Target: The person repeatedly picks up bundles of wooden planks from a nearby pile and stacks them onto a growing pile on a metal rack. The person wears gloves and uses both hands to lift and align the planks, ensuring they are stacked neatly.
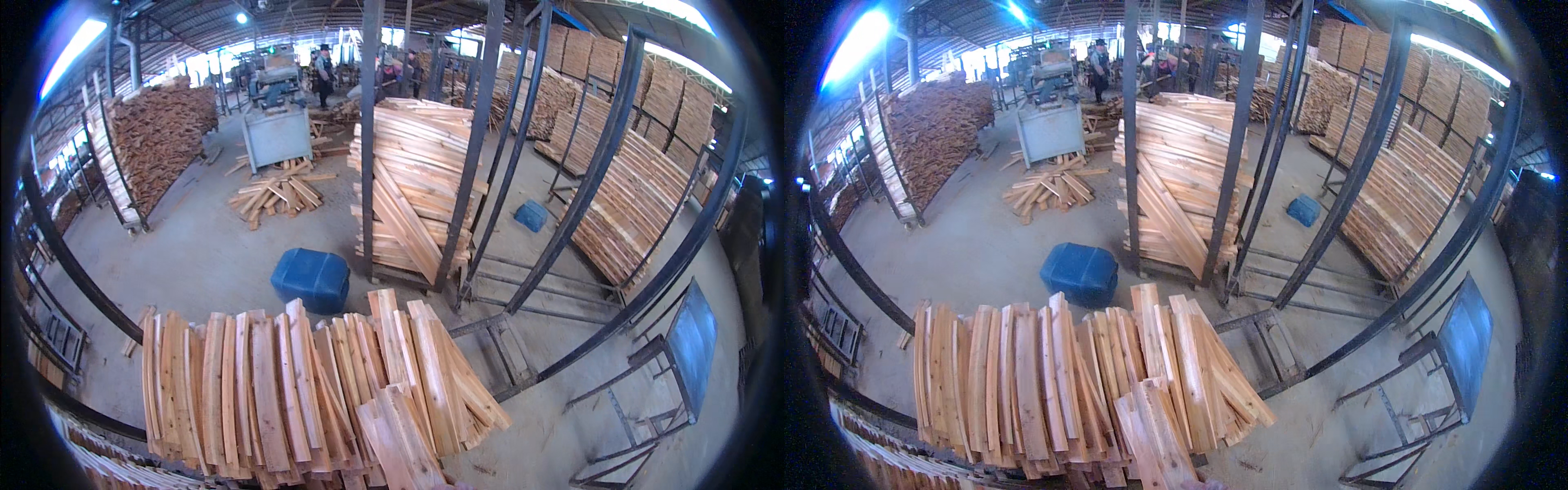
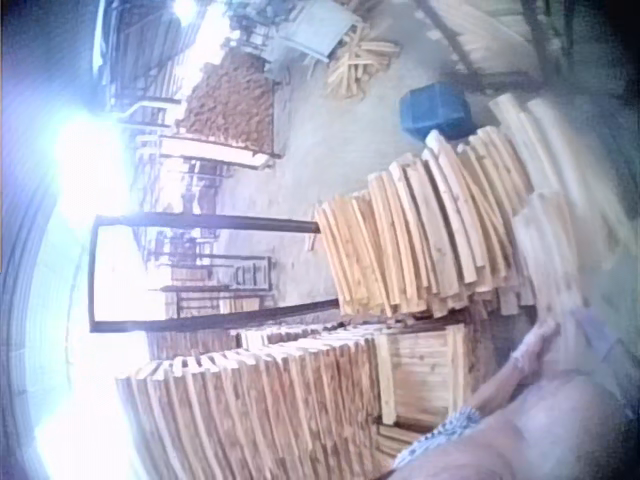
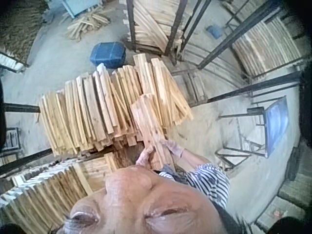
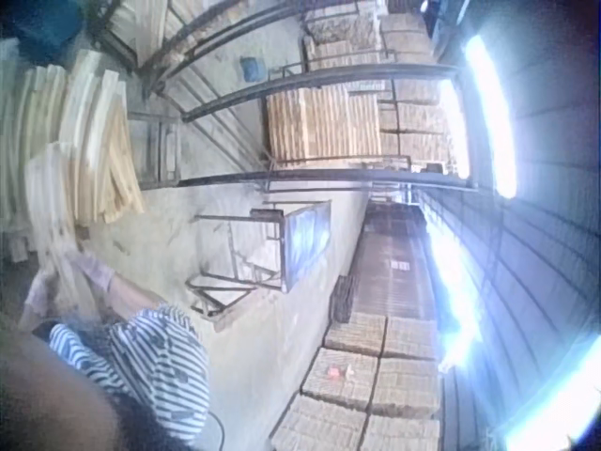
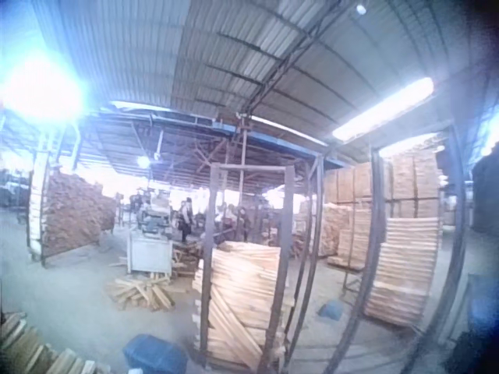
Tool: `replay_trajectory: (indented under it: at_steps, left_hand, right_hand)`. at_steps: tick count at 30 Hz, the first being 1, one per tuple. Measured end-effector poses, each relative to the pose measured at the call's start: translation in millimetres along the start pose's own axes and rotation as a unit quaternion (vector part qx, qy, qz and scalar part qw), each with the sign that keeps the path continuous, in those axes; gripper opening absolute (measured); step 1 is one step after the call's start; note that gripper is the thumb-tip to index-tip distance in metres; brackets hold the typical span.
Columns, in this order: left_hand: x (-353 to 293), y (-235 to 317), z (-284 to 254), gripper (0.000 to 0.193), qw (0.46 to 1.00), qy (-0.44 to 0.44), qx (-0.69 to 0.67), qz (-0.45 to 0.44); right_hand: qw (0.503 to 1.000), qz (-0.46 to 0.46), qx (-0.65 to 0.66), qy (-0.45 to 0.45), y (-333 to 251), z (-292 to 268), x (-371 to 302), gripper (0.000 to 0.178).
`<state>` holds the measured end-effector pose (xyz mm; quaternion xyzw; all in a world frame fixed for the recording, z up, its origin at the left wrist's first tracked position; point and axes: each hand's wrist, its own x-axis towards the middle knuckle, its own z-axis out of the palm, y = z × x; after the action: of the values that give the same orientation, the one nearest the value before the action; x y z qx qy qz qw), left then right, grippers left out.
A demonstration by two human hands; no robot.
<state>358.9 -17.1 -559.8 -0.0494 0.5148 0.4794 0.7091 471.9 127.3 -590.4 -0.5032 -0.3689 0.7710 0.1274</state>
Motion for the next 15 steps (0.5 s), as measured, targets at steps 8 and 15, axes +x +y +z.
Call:
replay_trajectory:
  at_steps: [8, 15]
  left_hand:
    - [-75.2, 15.7, -24.4, 0.053, 0.990, 0.009, -0.036, 0.138]
    - [-234.4, 10.2, -108.3, 0.073, 0.928, -0.039, -0.048, 0.368]
  right_hand:
    - [0.972, -0.003, 0.074, -0.221, -37.3, 0.6, -80.2, 0.107]
    - [0.867, -0.264, -0.198, -0.373, -58.5, 128.4, -163.0, 0.096]
